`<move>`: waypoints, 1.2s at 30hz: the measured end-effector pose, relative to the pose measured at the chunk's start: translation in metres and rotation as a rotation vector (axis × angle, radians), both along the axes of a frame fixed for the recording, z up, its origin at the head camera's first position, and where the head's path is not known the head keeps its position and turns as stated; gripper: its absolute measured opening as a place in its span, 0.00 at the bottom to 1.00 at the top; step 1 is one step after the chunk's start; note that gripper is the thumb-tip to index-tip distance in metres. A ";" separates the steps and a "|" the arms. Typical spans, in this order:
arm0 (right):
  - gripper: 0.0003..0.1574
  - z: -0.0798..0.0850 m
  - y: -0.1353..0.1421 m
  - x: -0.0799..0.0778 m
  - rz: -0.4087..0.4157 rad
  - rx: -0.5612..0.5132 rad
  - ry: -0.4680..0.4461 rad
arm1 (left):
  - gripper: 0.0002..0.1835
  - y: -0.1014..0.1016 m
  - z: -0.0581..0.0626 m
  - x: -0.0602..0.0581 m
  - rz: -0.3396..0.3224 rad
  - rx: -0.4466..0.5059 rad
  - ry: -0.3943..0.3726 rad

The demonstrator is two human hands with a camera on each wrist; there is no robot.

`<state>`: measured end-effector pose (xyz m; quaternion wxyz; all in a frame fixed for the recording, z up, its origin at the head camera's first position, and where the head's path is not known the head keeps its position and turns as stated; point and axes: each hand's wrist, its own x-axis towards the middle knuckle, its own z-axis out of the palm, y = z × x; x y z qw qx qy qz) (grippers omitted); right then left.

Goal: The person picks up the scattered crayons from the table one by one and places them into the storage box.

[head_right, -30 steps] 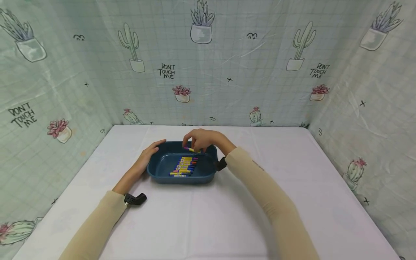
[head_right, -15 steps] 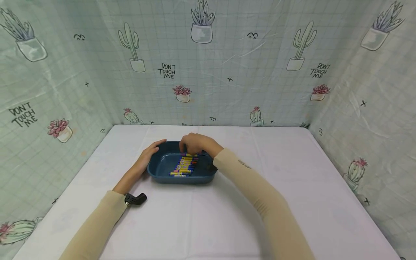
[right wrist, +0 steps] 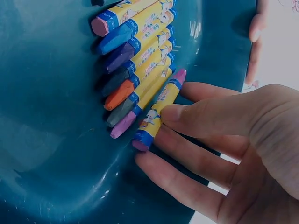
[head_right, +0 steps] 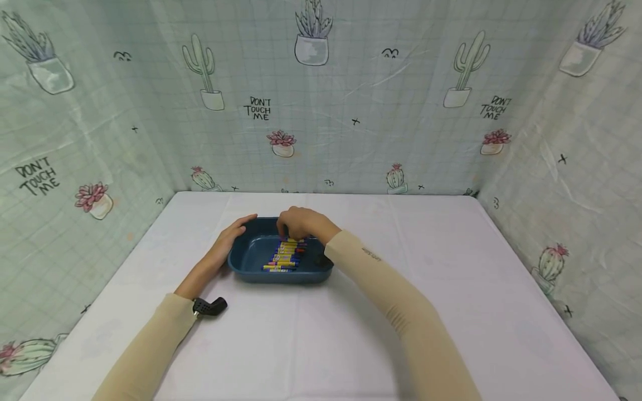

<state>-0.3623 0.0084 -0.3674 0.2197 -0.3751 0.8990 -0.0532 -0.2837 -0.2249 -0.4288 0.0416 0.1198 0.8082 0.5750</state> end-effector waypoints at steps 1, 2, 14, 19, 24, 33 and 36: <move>0.22 0.000 0.000 0.000 -0.002 -0.002 -0.004 | 0.26 0.000 0.000 0.000 -0.001 0.000 0.003; 0.22 0.000 0.000 0.000 -0.002 -0.002 -0.009 | 0.26 0.000 0.000 0.000 -0.002 0.000 0.006; 0.21 0.000 0.003 0.000 0.009 -0.005 -0.028 | 0.27 0.001 0.001 0.001 -0.003 -0.003 0.007; 0.23 0.002 0.015 0.000 0.021 -0.102 -0.106 | 0.27 0.003 0.001 0.000 -0.006 0.010 0.004; 0.24 0.004 0.032 0.001 0.011 -0.217 -0.183 | 0.27 0.002 0.000 0.000 -0.005 -0.001 0.003; 0.24 0.010 0.075 0.008 -0.051 -0.384 -0.257 | 0.27 -0.003 -0.025 -0.014 0.012 -0.004 0.022; 0.23 0.010 0.093 0.010 -0.098 -0.445 -0.275 | 0.27 -0.007 -0.035 -0.016 0.018 -0.007 0.031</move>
